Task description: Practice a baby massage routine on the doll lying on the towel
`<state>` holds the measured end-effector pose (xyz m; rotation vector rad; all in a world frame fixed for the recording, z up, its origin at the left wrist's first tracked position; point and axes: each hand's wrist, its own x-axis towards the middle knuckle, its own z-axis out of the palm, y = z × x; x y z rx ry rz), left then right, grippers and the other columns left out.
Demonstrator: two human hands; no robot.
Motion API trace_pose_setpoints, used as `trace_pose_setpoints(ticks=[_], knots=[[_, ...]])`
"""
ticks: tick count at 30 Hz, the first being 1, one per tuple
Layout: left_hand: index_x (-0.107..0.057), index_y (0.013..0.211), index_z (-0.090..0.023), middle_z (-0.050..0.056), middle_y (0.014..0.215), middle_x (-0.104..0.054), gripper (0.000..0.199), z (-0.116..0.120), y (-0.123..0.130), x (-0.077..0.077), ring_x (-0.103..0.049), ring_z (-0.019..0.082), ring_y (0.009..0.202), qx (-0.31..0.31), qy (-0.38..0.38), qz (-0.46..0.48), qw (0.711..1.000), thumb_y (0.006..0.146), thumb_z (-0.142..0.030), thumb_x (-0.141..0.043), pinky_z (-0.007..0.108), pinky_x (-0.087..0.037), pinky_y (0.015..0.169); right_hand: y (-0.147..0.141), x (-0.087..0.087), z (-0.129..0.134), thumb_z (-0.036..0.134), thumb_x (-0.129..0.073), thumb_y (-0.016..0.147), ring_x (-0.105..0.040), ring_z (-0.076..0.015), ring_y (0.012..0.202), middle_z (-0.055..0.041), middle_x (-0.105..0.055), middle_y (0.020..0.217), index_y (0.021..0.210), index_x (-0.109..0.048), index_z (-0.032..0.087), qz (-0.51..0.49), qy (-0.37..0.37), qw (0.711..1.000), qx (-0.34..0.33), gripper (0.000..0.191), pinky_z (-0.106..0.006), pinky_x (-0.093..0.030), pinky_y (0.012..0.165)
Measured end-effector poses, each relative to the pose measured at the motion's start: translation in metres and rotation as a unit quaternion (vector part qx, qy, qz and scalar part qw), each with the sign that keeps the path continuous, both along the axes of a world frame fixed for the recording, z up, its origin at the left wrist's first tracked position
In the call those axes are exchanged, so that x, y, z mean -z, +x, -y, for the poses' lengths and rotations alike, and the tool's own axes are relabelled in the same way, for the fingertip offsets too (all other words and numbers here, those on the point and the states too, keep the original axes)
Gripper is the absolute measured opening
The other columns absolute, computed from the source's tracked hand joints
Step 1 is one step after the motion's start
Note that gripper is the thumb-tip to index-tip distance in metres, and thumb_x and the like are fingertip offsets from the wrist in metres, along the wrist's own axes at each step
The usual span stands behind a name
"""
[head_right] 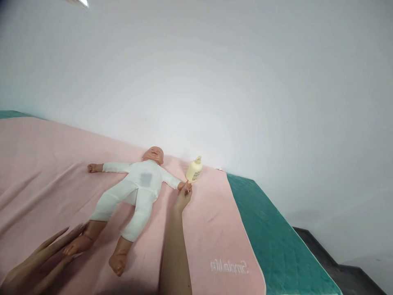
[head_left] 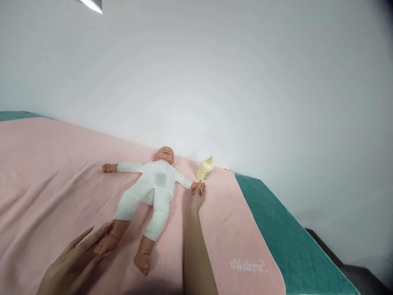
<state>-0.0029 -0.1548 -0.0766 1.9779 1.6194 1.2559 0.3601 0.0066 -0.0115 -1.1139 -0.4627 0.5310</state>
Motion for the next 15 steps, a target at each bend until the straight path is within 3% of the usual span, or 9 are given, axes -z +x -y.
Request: trace_pose_setpoints(ticks=[3,5,9,12,15], knots=[[-0.068,0.125,-0.039,-0.004,0.131,-0.069,0.047,-0.013,0.013,-0.029,-0.065,0.028,0.122,0.015,0.002,0.018,1.000,0.082,-0.055,-0.059,0.040,-0.053,0.105,-0.017,-0.019,0.011,0.052,-0.067,0.083,-0.057,-0.0249,0.130,-0.0147,-0.060,0.139,0.125,-0.059,0.016,0.045,0.022,0.999,0.002,0.055,-0.042,-0.045,0.111],[-0.068,0.124,-0.034,-0.002,0.131,-0.069,0.048,-0.023,0.025,-0.056,-0.066,0.028,0.121,-0.027,-0.015,0.046,0.998,0.083,-0.057,-0.058,0.040,-0.054,0.104,-0.030,-0.028,0.018,0.049,-0.063,0.088,-0.056,-0.0239,0.132,-0.0149,-0.059,0.142,0.129,-0.058,0.015,0.087,0.047,0.995,-0.017,0.053,-0.042,-0.042,0.114],[-0.066,0.129,-0.029,0.001,0.130,-0.070,0.060,-0.049,0.046,-0.106,-0.067,0.031,0.118,-0.051,-0.055,0.089,0.993,0.079,-0.061,-0.059,0.042,-0.056,0.100,-0.049,-0.030,0.026,0.042,-0.056,0.094,-0.060,-0.0246,0.127,-0.0166,-0.063,0.137,0.132,-0.058,0.012,0.201,0.073,0.974,-0.080,0.048,-0.045,-0.045,0.111],[-0.059,0.140,-0.030,0.002,0.129,-0.070,0.070,-0.069,0.057,-0.123,-0.066,0.033,0.120,-0.057,-0.093,0.102,0.989,0.077,-0.061,-0.058,0.042,-0.059,0.094,-0.055,-0.021,0.026,0.034,-0.054,0.095,-0.062,-0.0239,0.124,-0.0135,-0.067,0.132,0.129,-0.064,0.015,0.315,0.056,0.941,-0.107,0.040,-0.045,-0.047,0.110],[-0.056,0.142,-0.029,0.003,0.129,-0.070,0.076,-0.086,0.068,-0.126,-0.063,0.033,0.124,-0.048,-0.100,0.136,0.985,0.073,-0.061,-0.061,0.043,-0.056,0.099,-0.057,-0.012,0.023,0.025,-0.049,0.096,-0.059,-0.0221,0.129,-0.0104,-0.067,0.134,0.127,-0.069,0.019,0.449,0.053,0.883,-0.123,0.038,-0.044,-0.043,0.115]])
